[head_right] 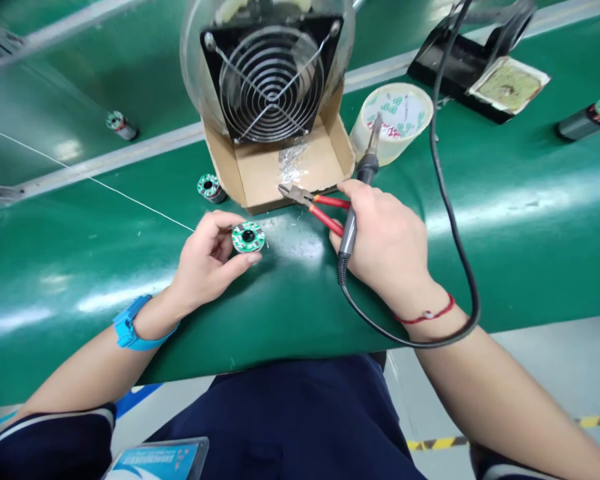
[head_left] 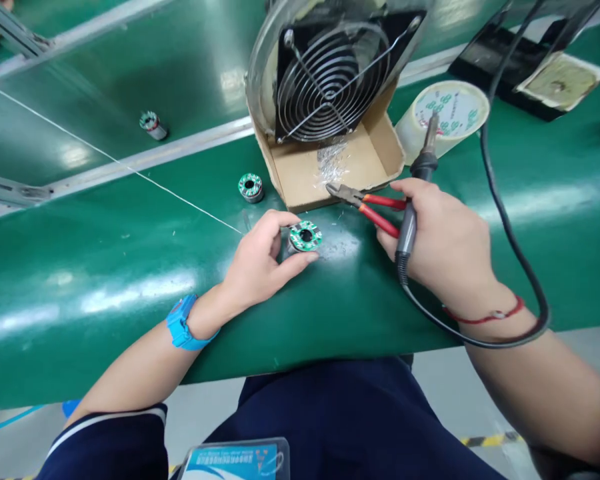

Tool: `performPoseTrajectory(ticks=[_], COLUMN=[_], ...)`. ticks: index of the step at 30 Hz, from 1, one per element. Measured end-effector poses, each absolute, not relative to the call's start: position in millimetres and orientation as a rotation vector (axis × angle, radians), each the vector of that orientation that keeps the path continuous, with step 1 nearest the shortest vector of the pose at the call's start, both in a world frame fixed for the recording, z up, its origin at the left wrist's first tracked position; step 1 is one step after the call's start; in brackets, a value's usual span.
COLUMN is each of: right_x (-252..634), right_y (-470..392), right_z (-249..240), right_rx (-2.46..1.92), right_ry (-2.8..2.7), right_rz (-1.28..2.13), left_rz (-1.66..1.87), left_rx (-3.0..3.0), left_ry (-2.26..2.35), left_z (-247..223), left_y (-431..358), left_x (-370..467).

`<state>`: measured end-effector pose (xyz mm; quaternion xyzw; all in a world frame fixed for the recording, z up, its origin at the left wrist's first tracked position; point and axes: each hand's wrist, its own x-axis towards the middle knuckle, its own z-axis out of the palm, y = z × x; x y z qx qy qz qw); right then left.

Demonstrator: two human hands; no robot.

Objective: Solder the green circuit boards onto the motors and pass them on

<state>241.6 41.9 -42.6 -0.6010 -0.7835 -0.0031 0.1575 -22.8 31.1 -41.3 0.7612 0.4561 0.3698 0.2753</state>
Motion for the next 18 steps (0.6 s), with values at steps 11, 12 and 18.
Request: performPoseTrajectory(ticks=[11,12,18], right_x=[248.6,251.5,269.1], right_y=[52.3,52.2,53.9], right_z=[-47.6,-49.0,-65.9], right_rx=[-1.568,-1.573,-1.683], right_ry=[-1.972,-1.935,-1.665], right_rz=[0.137,0.153,0.304], left_rz=[1.224,1.108,0.869], left_rx=[1.786,1.793,1.724], left_ry=[1.911,2.028,2.305], left_z=[-42.6,-45.3,-51.8], left_y=[174.0,190.0,243.9], left_x=[-104.3,-108.2,-119.2])
